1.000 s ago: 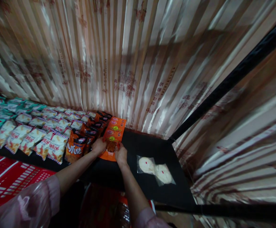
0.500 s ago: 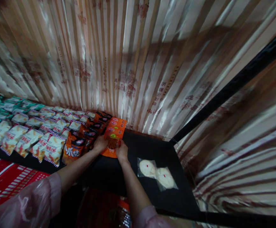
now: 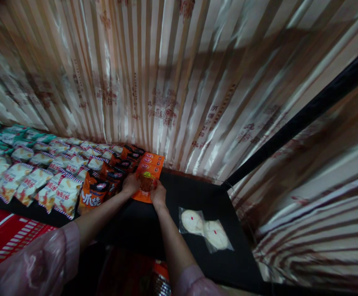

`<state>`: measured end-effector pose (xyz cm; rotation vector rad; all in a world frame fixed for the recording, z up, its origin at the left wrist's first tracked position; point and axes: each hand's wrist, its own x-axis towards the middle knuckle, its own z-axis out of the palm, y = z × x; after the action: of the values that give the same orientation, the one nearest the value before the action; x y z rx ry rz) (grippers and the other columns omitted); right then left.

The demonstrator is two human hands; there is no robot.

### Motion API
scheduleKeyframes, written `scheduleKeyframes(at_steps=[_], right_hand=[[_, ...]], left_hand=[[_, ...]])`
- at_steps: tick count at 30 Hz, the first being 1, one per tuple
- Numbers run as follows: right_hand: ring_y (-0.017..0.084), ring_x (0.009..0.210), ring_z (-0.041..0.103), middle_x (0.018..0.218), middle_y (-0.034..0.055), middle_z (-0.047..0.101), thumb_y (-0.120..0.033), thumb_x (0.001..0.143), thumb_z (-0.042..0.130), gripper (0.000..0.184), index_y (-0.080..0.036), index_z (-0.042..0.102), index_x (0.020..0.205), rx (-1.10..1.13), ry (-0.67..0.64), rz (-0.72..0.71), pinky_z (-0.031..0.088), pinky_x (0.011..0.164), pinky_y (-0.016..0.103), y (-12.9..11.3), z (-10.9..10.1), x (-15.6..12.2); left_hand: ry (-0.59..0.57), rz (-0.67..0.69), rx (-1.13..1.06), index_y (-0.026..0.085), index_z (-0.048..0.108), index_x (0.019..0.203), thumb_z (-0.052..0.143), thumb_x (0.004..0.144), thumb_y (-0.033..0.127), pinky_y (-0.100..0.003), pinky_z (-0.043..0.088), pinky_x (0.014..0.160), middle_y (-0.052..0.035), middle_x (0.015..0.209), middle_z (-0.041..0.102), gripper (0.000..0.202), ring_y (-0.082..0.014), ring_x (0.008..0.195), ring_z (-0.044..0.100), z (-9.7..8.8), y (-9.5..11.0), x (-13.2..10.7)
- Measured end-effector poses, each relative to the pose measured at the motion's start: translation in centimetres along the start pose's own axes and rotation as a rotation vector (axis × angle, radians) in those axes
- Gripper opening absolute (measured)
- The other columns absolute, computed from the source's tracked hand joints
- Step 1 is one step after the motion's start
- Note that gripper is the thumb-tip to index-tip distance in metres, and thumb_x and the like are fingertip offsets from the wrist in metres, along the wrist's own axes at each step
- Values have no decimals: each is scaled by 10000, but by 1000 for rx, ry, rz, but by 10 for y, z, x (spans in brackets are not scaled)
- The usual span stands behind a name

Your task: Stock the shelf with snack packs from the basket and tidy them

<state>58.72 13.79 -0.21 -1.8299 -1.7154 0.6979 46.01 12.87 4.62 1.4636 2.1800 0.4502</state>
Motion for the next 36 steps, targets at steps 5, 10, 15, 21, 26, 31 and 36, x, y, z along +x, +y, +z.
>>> scheduleKeyframes(at_steps=[5,10,15,21,26,31,36], right_hand=[[194,968,653,1056,110,693,-182,846,491,354,-147,601,1180,2,17,5,461,870,256,-3,0,4],[185,970,649,1051,95,696,-183,849,482,363,-155,588,1195,8,3,-10,457,868,249,-3,-1,6],[204,981,649,1048,121,694,-173,849,487,367,-127,586,1200,-3,0,7,459,864,260,-3,-1,7],[187,986,648,1075,96,691,-175,848,487,355,-164,595,1187,6,13,-3,454,883,255,-2,1,7],[188,988,648,1078,98,692,-185,850,485,370,-159,584,1206,14,10,6,457,887,261,0,2,8],[197,994,646,1085,99,689,-193,849,487,358,-156,599,1187,10,2,6,458,879,257,0,2,9],[193,1014,639,1106,109,680,-194,859,482,347,-134,596,1182,6,-7,16,448,893,248,-1,1,10]], left_hand=[[3,-8,6,91,607,1111,443,832,115,-255,460,854,-173,1181,615,324,-227,1088,598,1,2,5],[17,-13,19,117,589,1137,438,841,122,-255,456,856,-163,1204,600,332,-222,1090,593,5,2,7],[31,1,34,110,560,1174,422,837,112,-266,452,872,-168,1221,582,364,-230,1105,580,9,1,7],[57,19,53,114,544,1193,420,832,132,-306,457,893,-166,1263,551,383,-251,1133,560,11,1,5],[113,98,141,136,518,1243,501,814,185,-326,350,1038,-150,1402,435,432,-255,1288,413,17,3,-2],[107,239,158,94,563,1194,485,859,252,-347,253,1104,-169,1420,411,379,-266,1359,292,24,10,-1],[68,424,102,99,615,1116,400,896,189,-352,166,1140,-150,1319,532,320,-240,1331,343,31,15,12]])
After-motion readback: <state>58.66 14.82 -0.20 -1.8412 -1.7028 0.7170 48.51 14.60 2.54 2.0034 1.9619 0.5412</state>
